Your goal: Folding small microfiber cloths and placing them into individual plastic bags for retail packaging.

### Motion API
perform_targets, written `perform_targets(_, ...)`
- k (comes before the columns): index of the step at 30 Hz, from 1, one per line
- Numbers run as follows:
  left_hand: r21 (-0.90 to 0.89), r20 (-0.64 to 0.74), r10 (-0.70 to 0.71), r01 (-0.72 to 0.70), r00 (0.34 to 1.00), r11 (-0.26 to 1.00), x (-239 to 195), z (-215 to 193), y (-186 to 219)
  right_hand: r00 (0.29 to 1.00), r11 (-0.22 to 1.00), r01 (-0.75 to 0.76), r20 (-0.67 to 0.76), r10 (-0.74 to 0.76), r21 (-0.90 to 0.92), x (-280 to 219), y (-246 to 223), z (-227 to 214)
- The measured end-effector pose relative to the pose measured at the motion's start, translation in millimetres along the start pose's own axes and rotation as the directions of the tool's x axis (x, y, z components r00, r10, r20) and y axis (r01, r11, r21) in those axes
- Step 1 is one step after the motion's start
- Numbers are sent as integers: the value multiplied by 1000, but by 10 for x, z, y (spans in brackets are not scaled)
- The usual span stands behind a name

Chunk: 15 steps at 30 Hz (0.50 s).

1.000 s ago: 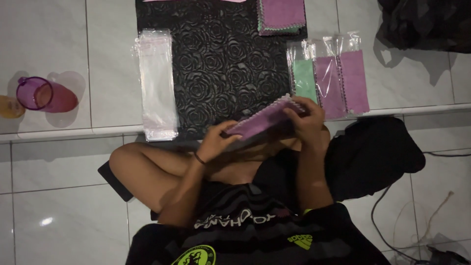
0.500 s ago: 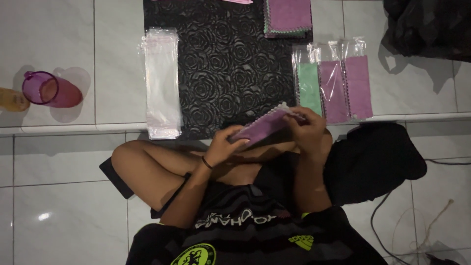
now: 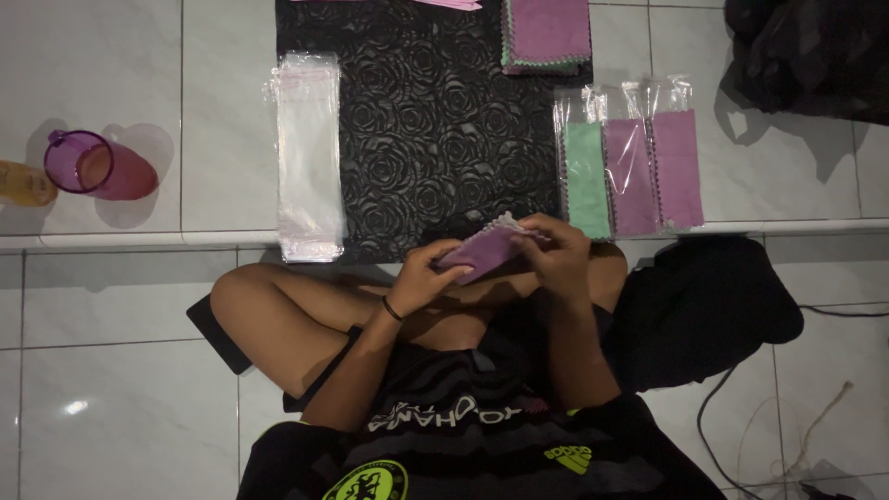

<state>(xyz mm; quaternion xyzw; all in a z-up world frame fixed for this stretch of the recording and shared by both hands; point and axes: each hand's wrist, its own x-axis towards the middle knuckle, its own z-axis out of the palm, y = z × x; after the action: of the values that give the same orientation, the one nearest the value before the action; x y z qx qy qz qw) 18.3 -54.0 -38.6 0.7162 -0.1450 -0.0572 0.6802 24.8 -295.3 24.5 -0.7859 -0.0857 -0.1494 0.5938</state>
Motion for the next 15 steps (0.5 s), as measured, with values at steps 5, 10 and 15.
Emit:
perform_targets(5,-8,3,-2,2,1000,1000,21,-22,129,998,993,44,37,-48,108,10,-48,65)
perform_targets(10,-30,25,-6,7,1000,1000,26,-32,74,992,986,103,60,-111,128,12,-88,124)
perform_targets(15,-36,26,-1,2,1000,999,25,-44,128,986,983,127,94,-139,131,-24,-20,137)
